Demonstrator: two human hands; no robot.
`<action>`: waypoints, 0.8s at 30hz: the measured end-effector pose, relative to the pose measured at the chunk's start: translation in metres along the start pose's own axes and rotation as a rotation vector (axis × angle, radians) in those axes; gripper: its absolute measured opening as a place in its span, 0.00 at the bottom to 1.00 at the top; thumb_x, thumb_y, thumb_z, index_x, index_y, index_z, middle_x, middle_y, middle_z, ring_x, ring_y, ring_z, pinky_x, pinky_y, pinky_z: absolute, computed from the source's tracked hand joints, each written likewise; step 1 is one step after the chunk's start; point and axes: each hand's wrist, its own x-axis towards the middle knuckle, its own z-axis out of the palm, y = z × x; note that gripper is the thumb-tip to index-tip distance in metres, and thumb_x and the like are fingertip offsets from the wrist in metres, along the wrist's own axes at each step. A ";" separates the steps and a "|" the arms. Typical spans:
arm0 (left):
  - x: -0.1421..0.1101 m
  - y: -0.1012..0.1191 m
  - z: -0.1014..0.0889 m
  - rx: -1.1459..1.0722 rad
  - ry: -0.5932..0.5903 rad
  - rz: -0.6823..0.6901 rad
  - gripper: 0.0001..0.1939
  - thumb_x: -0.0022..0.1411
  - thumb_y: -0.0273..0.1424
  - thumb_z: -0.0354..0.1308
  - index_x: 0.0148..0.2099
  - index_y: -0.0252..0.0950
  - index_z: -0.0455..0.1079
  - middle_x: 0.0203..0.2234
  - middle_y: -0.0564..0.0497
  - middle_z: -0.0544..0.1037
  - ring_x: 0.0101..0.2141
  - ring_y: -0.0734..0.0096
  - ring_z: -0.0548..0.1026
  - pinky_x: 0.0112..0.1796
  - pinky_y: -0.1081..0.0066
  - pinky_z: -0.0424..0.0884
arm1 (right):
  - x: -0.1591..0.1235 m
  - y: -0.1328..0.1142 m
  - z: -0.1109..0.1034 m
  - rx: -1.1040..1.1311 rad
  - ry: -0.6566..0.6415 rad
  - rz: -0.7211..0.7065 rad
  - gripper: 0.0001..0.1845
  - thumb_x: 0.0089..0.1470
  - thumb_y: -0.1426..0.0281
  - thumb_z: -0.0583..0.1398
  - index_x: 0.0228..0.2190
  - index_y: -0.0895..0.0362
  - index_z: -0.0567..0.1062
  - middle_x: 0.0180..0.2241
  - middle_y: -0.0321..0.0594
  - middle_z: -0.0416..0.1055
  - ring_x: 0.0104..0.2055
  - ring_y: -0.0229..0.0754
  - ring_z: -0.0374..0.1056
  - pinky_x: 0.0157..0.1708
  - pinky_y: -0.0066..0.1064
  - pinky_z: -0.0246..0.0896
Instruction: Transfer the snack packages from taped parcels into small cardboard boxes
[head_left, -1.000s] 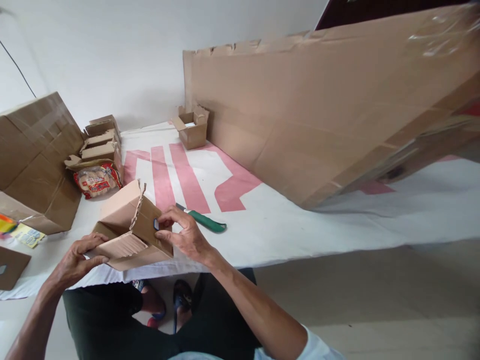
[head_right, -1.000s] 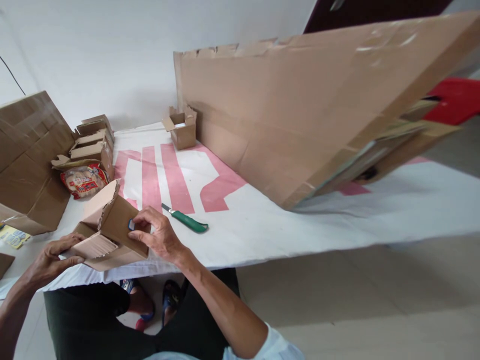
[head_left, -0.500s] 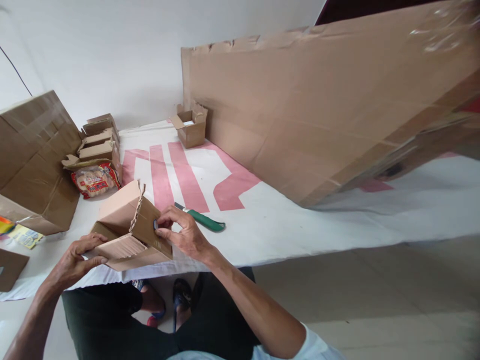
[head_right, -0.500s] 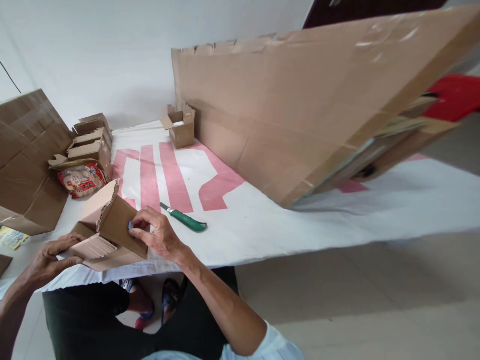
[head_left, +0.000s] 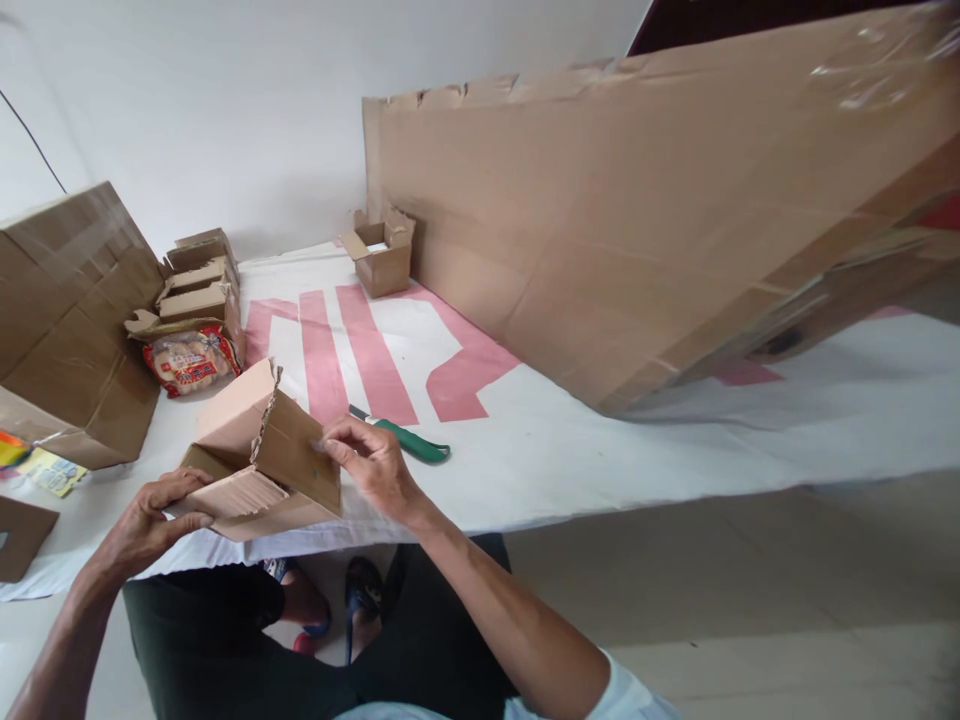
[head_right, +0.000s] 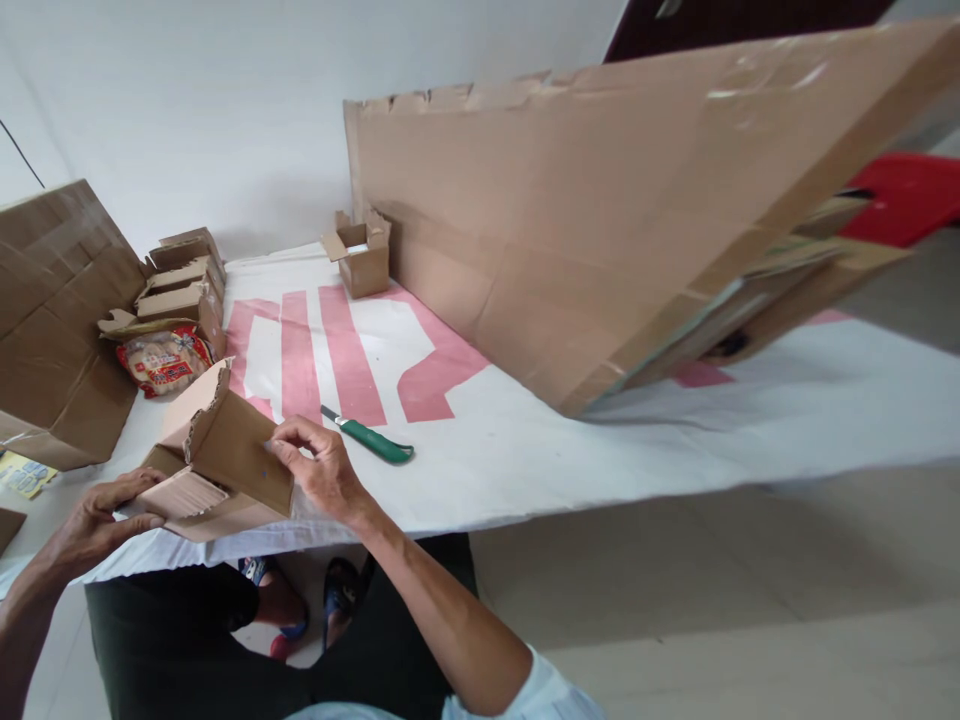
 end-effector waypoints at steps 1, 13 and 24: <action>0.000 0.000 0.000 0.001 0.007 -0.003 0.22 0.63 0.54 0.73 0.43 0.40 0.88 0.43 0.42 0.89 0.46 0.50 0.86 0.49 0.63 0.81 | 0.000 0.002 -0.001 0.039 0.020 0.038 0.13 0.63 0.58 0.67 0.30 0.51 0.78 0.30 0.36 0.75 0.33 0.43 0.69 0.36 0.35 0.67; 0.023 0.010 0.019 0.466 0.132 0.162 0.05 0.66 0.34 0.64 0.42 0.41 0.81 0.37 0.46 0.86 0.41 0.52 0.82 0.48 0.59 0.74 | -0.018 -0.009 0.003 0.446 -0.055 0.210 0.25 0.58 0.44 0.71 0.31 0.52 0.78 0.26 0.36 0.76 0.26 0.40 0.70 0.34 0.37 0.70; 0.024 0.089 0.073 -0.360 0.088 0.113 0.17 0.74 0.45 0.67 0.53 0.38 0.86 0.41 0.44 0.87 0.40 0.59 0.84 0.43 0.64 0.78 | -0.025 -0.040 0.008 0.133 -0.279 0.138 0.21 0.69 0.49 0.65 0.33 0.52 0.76 0.29 0.36 0.74 0.31 0.40 0.70 0.35 0.34 0.68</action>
